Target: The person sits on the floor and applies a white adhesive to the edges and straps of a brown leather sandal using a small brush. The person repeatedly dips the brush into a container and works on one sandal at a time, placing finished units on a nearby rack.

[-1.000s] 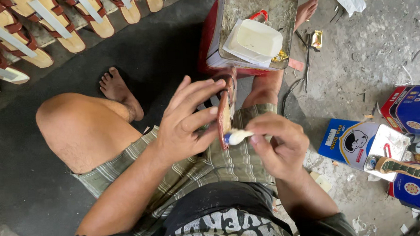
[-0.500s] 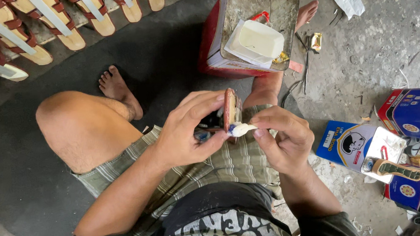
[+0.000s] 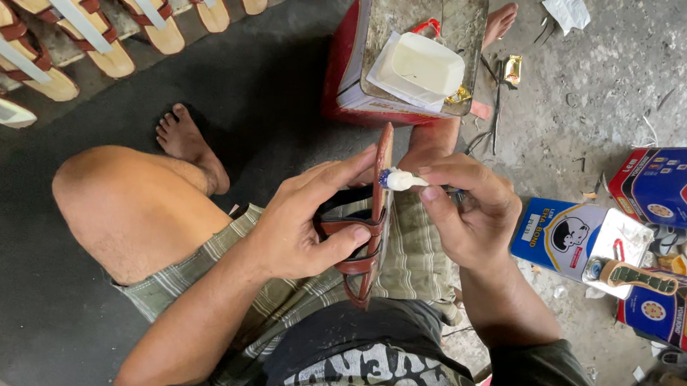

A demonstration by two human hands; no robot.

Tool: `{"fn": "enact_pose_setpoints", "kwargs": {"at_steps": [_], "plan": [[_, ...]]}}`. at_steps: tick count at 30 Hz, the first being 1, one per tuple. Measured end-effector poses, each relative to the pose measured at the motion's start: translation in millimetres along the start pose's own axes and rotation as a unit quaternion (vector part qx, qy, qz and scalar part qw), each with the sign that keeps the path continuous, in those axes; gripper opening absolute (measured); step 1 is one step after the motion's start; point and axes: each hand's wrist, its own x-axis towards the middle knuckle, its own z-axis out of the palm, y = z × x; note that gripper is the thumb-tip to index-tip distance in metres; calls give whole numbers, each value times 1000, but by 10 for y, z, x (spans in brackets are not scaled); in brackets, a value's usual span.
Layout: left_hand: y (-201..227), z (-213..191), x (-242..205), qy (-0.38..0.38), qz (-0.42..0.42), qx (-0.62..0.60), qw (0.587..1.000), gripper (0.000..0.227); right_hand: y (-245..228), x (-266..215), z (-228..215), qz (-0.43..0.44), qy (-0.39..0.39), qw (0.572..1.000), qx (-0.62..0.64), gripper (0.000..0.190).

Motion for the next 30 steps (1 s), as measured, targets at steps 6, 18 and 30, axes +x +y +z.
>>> {"fn": "enact_pose_setpoints", "kwargs": {"at_steps": [6,18,30], "plan": [[21,-49,-6,-4,-11,-43,999,71,62,8,-40,-16,-24,999,-30,15],[55,-53,23,-9,-101,-75,992,76,149,-2,-152,-52,-53,996,-50,14],[55,-24,22,11,-149,-136,979,72,112,-63,-88,-80,-67,992,-68,14]]}}
